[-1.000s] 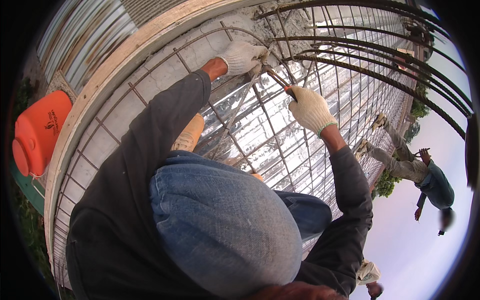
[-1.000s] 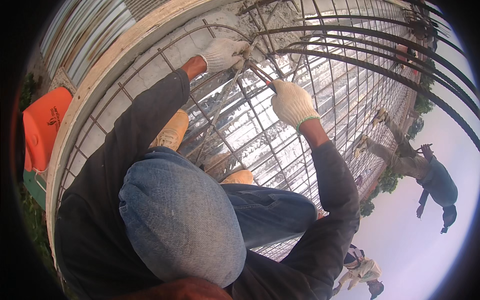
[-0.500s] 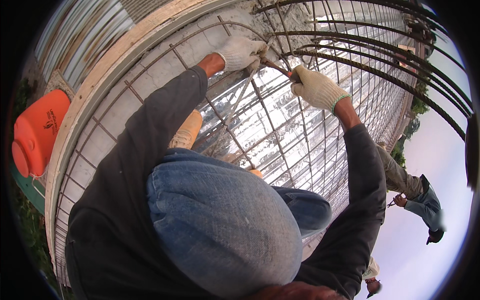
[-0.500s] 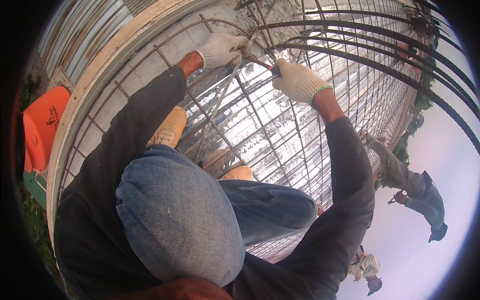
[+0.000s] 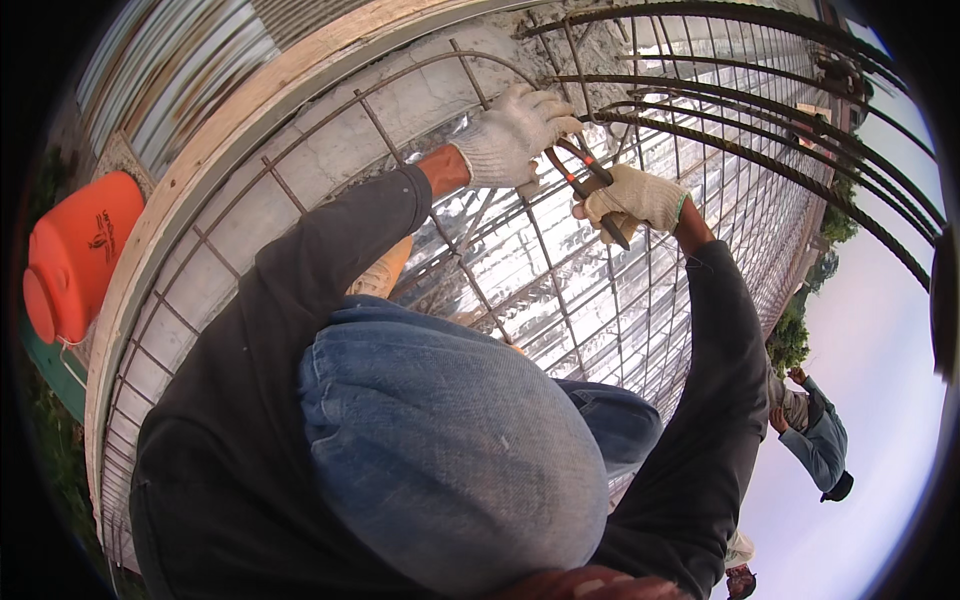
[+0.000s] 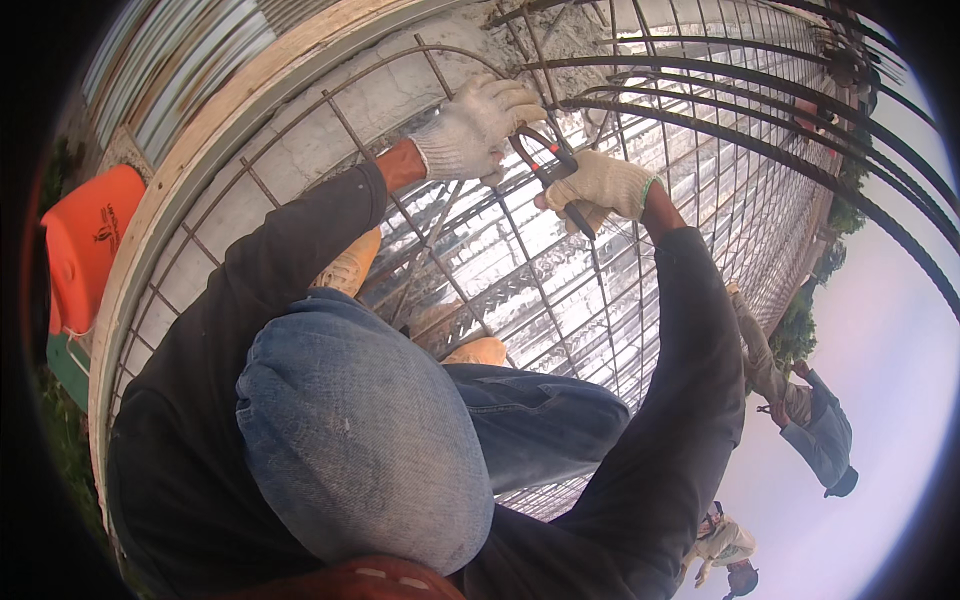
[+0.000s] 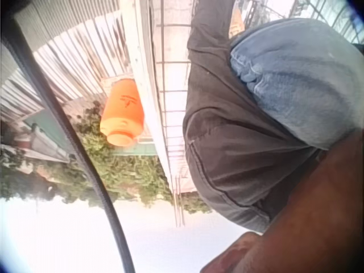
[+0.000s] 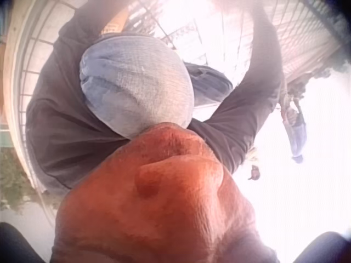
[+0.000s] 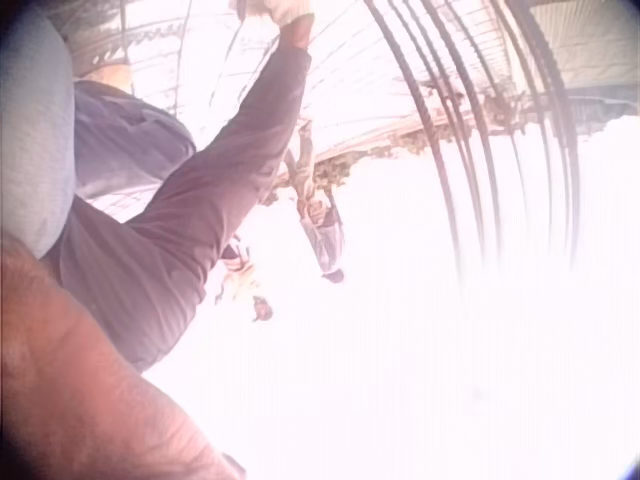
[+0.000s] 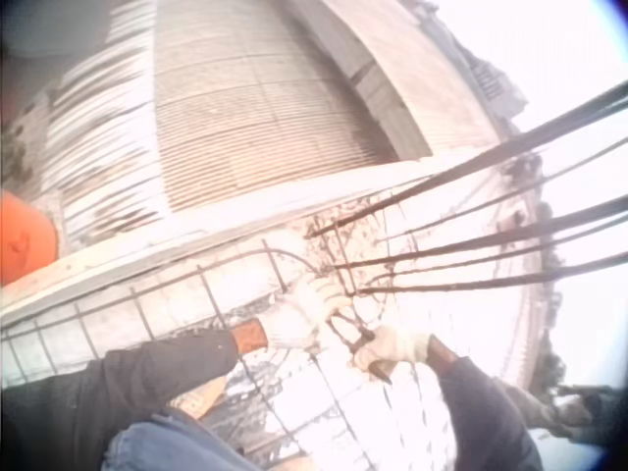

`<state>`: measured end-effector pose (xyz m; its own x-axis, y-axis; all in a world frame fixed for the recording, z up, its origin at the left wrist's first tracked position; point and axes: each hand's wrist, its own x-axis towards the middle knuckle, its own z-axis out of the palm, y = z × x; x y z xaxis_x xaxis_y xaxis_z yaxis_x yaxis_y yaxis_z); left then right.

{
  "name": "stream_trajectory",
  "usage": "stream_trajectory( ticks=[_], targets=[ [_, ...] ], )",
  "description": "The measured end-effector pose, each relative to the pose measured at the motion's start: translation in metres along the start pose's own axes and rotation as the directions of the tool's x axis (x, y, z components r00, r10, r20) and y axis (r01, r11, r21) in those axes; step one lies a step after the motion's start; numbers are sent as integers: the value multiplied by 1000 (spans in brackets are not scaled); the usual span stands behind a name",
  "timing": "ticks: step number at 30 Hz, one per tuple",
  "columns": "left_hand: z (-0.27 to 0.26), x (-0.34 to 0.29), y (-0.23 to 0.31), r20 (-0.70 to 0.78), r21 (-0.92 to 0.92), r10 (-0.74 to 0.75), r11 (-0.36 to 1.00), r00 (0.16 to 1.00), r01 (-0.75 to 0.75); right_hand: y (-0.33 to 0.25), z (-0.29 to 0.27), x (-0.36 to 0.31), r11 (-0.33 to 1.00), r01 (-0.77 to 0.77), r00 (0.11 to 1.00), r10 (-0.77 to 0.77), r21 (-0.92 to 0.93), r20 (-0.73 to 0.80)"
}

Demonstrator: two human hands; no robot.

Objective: The person uses pliers to twist wire ties at intersections of a rebar grid on a construction site. They repeatedly position the pliers, grip the wire, and twist to secure the bars together.

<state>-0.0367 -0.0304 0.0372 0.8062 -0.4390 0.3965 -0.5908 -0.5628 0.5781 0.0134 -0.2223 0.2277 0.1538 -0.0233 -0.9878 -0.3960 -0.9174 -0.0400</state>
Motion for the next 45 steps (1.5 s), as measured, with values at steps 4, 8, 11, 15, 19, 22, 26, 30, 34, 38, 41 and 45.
stream_trajectory(
  ticks=[4,8,11,15,19,22,26,30,34,38,41,45],
  targets=[
    [-11,16,51,85,-188,122,977,989,-104,0,16,-25,994,105,982,-107,-23,-157],
    [9,35,56,127,-213,22,977,992,6,24,23,-48,968,249,896,-244,-35,-372],
    [18,43,55,24,-156,36,987,999,-32,26,21,-73,956,295,828,-250,11,-502],
    [12,64,52,230,-312,-95,936,969,166,-7,36,-83,702,-10,713,-494,-712,-497],
    [13,81,46,378,-390,-38,899,925,197,1,48,-23,371,-401,663,-514,-838,-545],
    [-5,92,44,549,-341,-33,903,835,260,26,22,13,382,-411,582,-589,-828,-561],
    [5,90,41,618,-336,24,912,786,236,42,11,18,609,-95,728,-497,-787,-473],
    [4,57,54,284,-165,75,986,956,-29,13,1,4,974,28,986,-64,-226,-154],
    [26,40,65,40,-201,91,976,995,-81,23,4,2,982,6,1000,-8,189,8],
    [40,37,59,88,-239,144,964,986,-119,46,29,9,934,110,993,-121,339,10],
    [44,31,54,8,-285,154,947,988,-146,32,42,1,999,49,975,-53,-24,-214],
    [49,36,55,46,-287,112,953,993,-95,31,88,-19,723,-183,670,-405,-666,-623]
  ],
)
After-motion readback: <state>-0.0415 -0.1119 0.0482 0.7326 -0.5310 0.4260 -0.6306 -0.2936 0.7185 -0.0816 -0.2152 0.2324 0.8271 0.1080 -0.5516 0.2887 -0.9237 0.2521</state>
